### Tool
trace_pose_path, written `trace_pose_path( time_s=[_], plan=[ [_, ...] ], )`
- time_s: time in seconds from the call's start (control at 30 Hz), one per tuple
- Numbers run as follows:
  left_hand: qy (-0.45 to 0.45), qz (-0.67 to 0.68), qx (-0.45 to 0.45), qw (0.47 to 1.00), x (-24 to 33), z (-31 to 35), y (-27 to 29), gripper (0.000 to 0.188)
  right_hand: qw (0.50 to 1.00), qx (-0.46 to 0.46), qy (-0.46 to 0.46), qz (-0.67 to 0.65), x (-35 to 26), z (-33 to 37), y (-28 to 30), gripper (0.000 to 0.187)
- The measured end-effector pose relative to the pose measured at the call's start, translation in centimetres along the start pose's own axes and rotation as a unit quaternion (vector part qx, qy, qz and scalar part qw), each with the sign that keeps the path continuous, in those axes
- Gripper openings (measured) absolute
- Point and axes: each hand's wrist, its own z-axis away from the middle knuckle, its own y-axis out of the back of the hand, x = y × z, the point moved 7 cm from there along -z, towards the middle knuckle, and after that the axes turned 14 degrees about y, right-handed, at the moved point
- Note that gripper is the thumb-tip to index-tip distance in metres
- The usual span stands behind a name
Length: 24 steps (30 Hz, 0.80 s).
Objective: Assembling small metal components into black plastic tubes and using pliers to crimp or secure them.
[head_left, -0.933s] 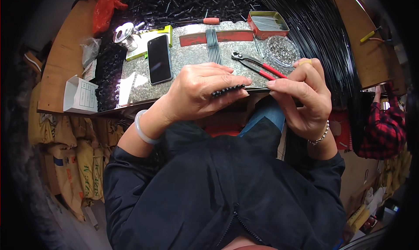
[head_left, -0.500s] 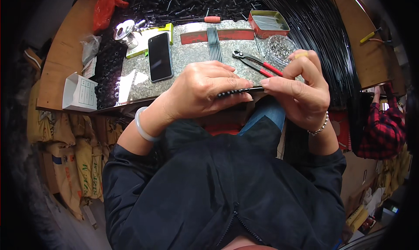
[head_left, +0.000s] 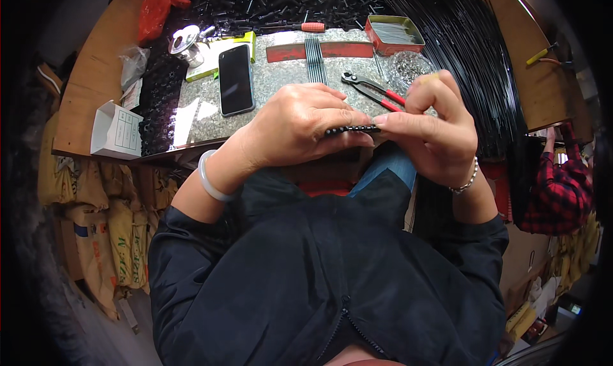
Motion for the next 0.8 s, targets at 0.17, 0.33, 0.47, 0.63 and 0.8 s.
trace_pose_path(
  time_s=[0.17, 0.33, 0.47, 0.63, 0.8],
  plan=[
    [-0.014, 0.000, 0.004, 1.000, 0.3, 0.0, -0.2, 0.029, 0.985, 0.007, -0.081, -0.151, 1.2, 0.2, -1.0, 0.026],
    [-0.026, -0.008, 0.011, 1.000, 0.2, 0.0, -0.3, 0.027, 0.992, 0.010, -0.019, -0.128, 0.2, -0.4, -1.1, 0.028],
    [-0.034, -0.019, 0.009, 0.999, 0.0, -0.1, -0.5, 0.027, 0.987, 0.003, -0.008, -0.158, 0.5, -0.6, -1.4, 0.029],
    [-0.025, 0.002, 0.001, 1.000, -0.5, 0.0, -1.0, 0.025, 0.991, -0.016, 0.003, -0.133, -0.3, -0.8, -2.5, 0.048],
    [-0.032, -0.071, -0.123, 0.989, -2.8, 0.2, -2.9, 0.058, 0.903, 0.175, -0.208, -0.332, 2.9, 4.7, -4.4, 0.073]
  ],
)
